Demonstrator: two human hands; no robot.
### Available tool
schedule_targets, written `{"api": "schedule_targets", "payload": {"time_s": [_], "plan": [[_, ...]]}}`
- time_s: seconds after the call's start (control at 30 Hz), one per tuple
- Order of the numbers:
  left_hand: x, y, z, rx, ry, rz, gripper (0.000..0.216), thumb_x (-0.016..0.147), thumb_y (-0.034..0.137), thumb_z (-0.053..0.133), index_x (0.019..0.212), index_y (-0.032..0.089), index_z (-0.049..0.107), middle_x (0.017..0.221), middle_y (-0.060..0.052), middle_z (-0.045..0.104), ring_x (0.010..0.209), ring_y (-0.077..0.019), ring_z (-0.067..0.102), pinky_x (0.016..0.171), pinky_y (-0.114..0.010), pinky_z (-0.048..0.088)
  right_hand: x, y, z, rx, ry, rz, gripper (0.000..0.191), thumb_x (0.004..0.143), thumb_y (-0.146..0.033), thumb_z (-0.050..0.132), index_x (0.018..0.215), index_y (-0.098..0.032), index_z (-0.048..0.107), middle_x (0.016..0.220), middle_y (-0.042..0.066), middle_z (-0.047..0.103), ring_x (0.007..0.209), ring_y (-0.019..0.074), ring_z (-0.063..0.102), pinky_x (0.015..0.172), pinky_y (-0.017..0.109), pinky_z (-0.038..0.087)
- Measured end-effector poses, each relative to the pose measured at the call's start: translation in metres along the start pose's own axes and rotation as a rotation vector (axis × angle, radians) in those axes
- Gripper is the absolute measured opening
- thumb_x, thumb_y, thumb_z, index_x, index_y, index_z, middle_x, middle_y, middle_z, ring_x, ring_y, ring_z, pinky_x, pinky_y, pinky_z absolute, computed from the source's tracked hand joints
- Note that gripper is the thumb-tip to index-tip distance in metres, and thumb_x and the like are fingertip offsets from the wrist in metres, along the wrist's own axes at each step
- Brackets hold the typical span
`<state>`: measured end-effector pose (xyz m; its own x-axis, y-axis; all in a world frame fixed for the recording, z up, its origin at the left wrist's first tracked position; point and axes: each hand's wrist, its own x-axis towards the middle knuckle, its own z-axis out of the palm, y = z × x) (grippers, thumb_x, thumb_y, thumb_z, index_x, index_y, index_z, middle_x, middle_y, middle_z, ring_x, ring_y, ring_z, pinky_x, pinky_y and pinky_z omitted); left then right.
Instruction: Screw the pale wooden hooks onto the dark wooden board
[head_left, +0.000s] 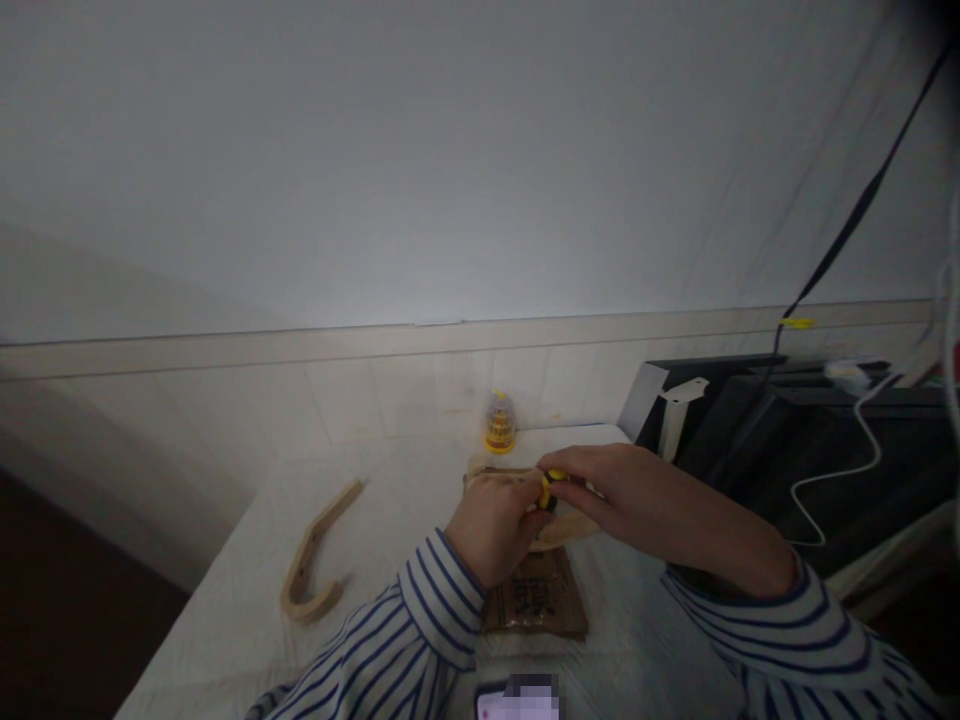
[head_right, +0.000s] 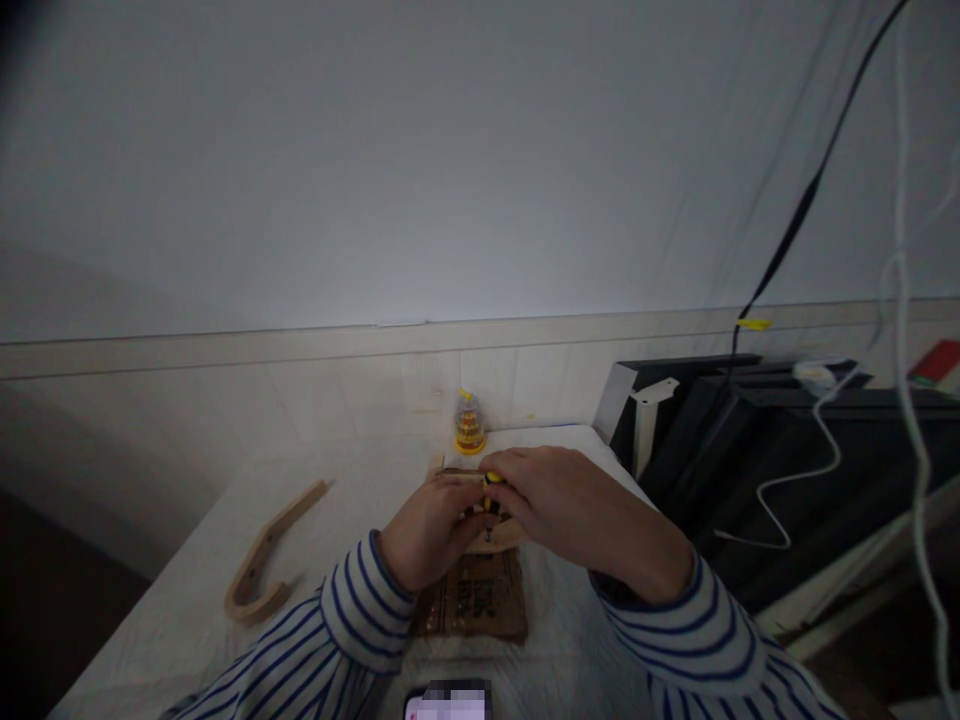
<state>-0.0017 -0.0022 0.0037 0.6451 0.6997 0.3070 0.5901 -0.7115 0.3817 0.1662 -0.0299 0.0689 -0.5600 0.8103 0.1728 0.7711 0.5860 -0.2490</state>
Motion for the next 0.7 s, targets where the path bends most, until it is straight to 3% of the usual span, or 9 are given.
{"api": "schedule_targets", "payload": {"time_s": [0.4,0.7], "plan": [[0.002,0.0016,0.0043,-0.004,0.019,-0.095,0.013,0.079,0.03,0.061,0.085,0.018,0.062,0.087,-0.004,0.068,0.085,-0.0208,0.062,0.081,-0.032,0.045,0.0023,0.0013,0.001,0.033,-0.009,-0.025,0.022,0.09,-0.021,0.041,0.096,-0.019,0.062,0.089,0.006,0.067,0.08,0.0182,0.061,0.069,0.028,0.043],[-0.0002,-0.0008,0.0037,-0.04,-0.023,-0.054,0.013,0.083,0.026,0.057,0.089,0.018,0.063,0.087,-0.006,0.067,0.084,-0.0204,0.061,0.079,-0.031,0.045,0.0005,-0.0002,0.0001,0.001,0.003,-0.002,0.019,0.09,-0.02,0.042,0.086,-0.019,0.06,0.078,0.004,0.065,0.07,0.0159,0.06,0.063,0.026,0.041]]}}
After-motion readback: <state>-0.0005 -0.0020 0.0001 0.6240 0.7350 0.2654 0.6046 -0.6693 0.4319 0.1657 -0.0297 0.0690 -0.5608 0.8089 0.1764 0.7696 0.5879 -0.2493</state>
